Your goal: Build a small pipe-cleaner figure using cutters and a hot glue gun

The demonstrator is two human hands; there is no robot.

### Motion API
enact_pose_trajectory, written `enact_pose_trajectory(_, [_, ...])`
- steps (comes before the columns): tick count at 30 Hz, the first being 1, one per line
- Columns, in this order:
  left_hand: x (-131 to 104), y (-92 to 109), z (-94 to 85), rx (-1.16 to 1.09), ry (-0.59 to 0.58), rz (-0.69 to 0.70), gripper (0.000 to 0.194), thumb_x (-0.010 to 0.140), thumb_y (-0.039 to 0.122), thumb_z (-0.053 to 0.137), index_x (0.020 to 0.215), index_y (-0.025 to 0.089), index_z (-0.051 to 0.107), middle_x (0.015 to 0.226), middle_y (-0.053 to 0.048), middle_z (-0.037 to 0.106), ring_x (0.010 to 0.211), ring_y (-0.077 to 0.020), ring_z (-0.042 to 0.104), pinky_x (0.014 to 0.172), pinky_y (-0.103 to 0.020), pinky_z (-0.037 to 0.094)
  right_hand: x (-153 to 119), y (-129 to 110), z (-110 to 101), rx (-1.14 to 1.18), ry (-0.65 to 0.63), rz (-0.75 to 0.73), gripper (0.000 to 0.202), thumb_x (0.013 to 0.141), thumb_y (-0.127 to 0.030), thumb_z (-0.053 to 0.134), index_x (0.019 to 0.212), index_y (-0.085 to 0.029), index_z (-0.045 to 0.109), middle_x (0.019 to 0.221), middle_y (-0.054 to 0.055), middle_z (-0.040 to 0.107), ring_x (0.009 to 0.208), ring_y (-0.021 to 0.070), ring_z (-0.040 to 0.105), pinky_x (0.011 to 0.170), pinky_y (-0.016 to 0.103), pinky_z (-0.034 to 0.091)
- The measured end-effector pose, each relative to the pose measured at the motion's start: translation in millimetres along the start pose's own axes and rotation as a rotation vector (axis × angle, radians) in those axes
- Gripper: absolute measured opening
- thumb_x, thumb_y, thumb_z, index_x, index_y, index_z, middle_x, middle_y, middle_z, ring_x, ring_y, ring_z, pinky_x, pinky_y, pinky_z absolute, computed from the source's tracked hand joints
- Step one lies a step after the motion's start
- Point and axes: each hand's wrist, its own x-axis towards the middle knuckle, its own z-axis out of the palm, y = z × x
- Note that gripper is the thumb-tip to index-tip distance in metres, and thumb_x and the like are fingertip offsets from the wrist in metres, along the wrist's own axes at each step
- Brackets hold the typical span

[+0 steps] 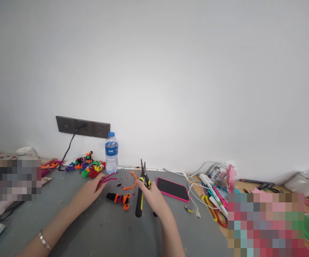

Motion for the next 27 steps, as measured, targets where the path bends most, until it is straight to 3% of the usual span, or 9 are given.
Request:
enact_pose_trajectory(3, [1,-2,2.1,0.065,-0.027,-0.042,0.030,0.095,0.032,0.035,0.118,0.019,0.048,0.090,-0.011,0.070,0.082,-0.0284,0.068,0.064,-0.029,0.044,3,6,4,-0.322,0.084,0.015,0.030,0.076,-0.045,0.061,0.088,-0.019,0.050,0.081,0.008,0.066,0.079,0.0261,0.062,0.065,0.029,0.040])
enact_pose_trajectory(6, [2,-3,3.9,0.106,-0.047,-0.057,0.029,0.094,0.029,0.037,0.119,0.020,0.049,0.092,-0.011,0.071,0.085,-0.0283,0.068,0.064,-0.029,0.044,9,11,3,-0.492,0.065,0.042,0.024,0.079,-0.035,0.056,0.094,-0.018,0.048,0.088,0.012,0.069,0.083,0.0266,0.065,0.064,0.028,0.040])
enact_pose_trajectory(12, [3,-5,4.7,0.069,-0.032,-0.035,0.030,0.091,0.022,0.042,0.120,0.021,0.050,0.103,-0.011,0.070,0.091,-0.0263,0.067,0.072,-0.031,0.046,16,24,-9,-0.632,0.073,0.063,0.029,0.083,-0.047,0.051,0.085,-0.018,0.056,0.093,0.017,0.070,0.090,0.0315,0.066,0.066,0.031,0.041])
enact_pose_trajectory(16, [4,-7,5.5,0.026,-0.010,-0.033,0.034,0.089,0.017,0.045,0.123,0.020,0.048,0.105,-0.009,0.068,0.094,-0.0235,0.066,0.078,-0.031,0.046,17,27,-8,-0.675,0.128,0.063,0.027,0.078,-0.044,0.060,0.082,-0.017,0.060,0.088,0.016,0.069,0.086,0.0311,0.065,0.064,0.032,0.041])
enact_pose_trajectory(18, [5,-7,6.1,0.009,-0.007,-0.040,0.035,0.088,0.016,0.046,0.123,0.020,0.048,0.103,-0.008,0.068,0.093,-0.0225,0.065,0.078,-0.030,0.046,18,26,-4,-0.696,0.207,-0.012,0.022,0.076,-0.037,0.065,0.083,-0.017,0.061,0.088,0.014,0.067,0.083,0.0289,0.064,0.066,0.031,0.042])
enact_pose_trajectory(21, [5,-7,6.1,0.011,0.001,-0.045,0.036,0.086,0.015,0.048,0.122,0.022,0.050,0.103,-0.007,0.069,0.094,-0.0220,0.065,0.078,-0.030,0.046,20,23,8,-0.717,0.318,-0.251,0.015,0.078,-0.026,0.063,0.089,-0.017,0.062,0.096,0.013,0.064,0.089,0.0280,0.061,0.076,0.033,0.044])
enact_pose_trajectory(24, [4,-6,6.2,0.004,0.022,-0.053,0.034,0.086,0.014,0.047,0.118,0.023,0.053,0.106,-0.007,0.069,0.096,-0.0224,0.065,0.077,-0.030,0.047,22,21,26,-0.642,0.228,-0.550,0.019,0.083,-0.013,0.053,0.097,-0.020,0.064,0.105,0.011,0.063,0.098,0.0256,0.057,0.084,0.034,0.042])
enact_pose_trajectory(27, [4,-8,8.4,-0.057,0.055,-0.018,0.031,0.086,0.015,0.047,0.115,0.024,0.054,0.106,-0.005,0.071,0.098,-0.0222,0.065,0.082,-0.031,0.046,23,21,46,-0.616,0.105,-0.676,0.029,0.082,-0.005,0.049,0.095,-0.023,0.067,0.112,0.008,0.064,0.107,0.0255,0.054,0.089,0.038,0.038])
